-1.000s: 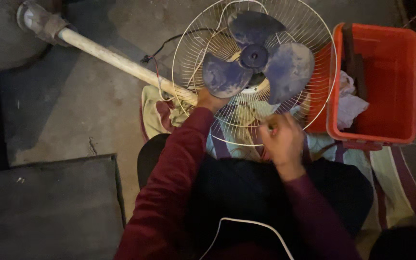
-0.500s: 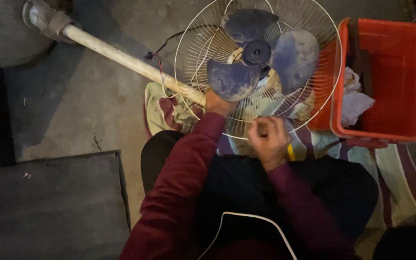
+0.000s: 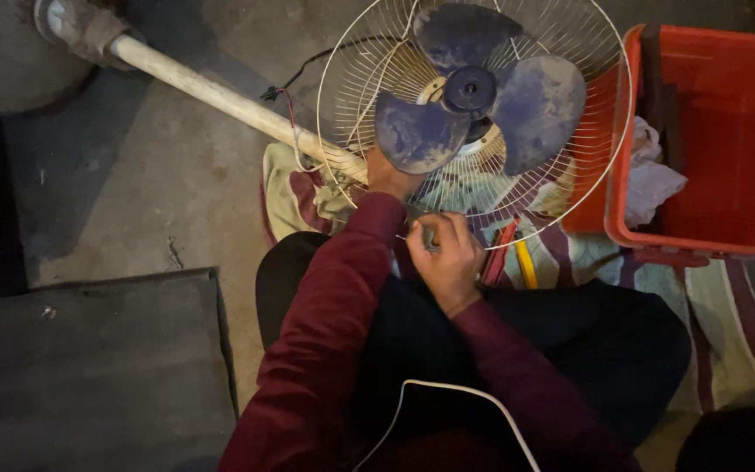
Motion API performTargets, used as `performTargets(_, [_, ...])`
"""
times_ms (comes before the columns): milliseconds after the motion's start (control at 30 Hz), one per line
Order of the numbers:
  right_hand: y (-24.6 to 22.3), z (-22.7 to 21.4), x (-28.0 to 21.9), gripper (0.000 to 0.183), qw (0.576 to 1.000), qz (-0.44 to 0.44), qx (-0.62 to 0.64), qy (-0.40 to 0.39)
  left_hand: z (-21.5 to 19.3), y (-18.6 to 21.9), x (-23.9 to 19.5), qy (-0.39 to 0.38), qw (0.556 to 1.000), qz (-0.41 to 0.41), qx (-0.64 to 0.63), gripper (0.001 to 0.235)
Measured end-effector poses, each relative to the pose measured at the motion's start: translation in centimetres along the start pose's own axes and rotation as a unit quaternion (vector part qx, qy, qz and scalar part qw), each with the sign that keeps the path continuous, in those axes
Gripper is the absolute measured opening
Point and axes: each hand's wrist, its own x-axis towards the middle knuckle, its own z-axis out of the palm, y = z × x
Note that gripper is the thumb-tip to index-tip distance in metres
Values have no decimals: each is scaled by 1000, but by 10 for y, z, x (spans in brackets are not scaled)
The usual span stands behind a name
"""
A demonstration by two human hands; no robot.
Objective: The person disassembles a standing fan by removing the front grille and motor housing, then reassembles it by reattaching the motor housing and securing the front grille. The person uses a screwdriver to tighten screws and secures the fan blade with a nut.
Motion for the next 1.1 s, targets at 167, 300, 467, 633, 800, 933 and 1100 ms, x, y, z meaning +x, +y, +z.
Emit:
performTargets(167, [10, -5, 4, 10, 995, 103, -11, -13, 2, 0, 2, 4, 996, 81, 35, 56])
performTargets(300, [38, -6, 12, 15, 981, 179, 15, -74, 1, 4, 0, -10, 998, 61, -24, 52])
performTargets(467, [96, 7, 45, 23, 964, 210, 9, -166, -6, 13, 7, -90, 995, -27, -22, 53])
performTargets(633, [124, 53, 65, 21, 958, 255, -34, -127, -11, 11, 11, -85, 996, -37, -7, 62])
performTargets(800, [127, 83, 64, 19, 953, 294, -60, -38, -2, 3, 11, -60, 996, 31, 53, 62])
performTargets(933, [137, 87, 61, 20, 948, 311, -60, -36, 0, 1, 11, -40, 997, 31, 55, 61])
performTargets(1100, [162, 88, 63, 29, 957, 287, -26, -39, -9, 11, 9, -69, 996, -59, -17, 66])
